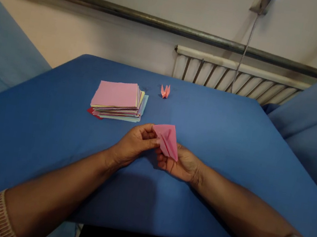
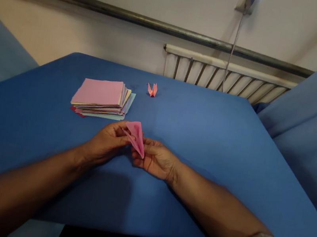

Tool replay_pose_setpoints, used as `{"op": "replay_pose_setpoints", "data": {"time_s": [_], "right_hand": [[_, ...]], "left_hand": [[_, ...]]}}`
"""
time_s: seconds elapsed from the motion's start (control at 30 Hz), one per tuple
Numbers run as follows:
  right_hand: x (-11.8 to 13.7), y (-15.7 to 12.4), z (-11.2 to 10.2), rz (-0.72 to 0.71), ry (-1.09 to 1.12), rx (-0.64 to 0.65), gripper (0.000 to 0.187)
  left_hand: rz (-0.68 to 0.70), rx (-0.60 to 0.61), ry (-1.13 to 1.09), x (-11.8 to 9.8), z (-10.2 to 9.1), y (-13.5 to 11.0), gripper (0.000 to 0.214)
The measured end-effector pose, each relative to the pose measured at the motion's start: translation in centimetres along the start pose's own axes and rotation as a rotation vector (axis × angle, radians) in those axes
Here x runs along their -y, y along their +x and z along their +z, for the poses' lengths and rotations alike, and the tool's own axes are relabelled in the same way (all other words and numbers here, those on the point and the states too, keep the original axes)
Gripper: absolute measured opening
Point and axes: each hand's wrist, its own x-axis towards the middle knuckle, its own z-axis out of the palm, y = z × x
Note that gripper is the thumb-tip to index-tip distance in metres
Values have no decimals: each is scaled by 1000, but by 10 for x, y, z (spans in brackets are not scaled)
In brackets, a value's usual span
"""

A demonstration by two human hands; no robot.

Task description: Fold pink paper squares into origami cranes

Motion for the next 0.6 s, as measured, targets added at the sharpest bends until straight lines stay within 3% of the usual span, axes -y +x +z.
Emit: {"op": "replay_pose_setpoints", "data": {"time_s": [0.2, 0.37, 0.5, 0.6], "right_hand": [[2, -1, 0, -39, -214, -2, 43], [18, 3, -9, -229, -338, -160, 30], [21, 2, -12, -394, -410, -182, 44], [17, 3, -10, -509, -491, -257, 39]], "left_hand": [[19, -75, 97, -3, -2, 2, 29], [31, -157, 246, -5, -5, 7, 30], [23, -192, 277, -2, -5, 10, 34], [21, -181, 262, 2, -6, 12, 36]]}}
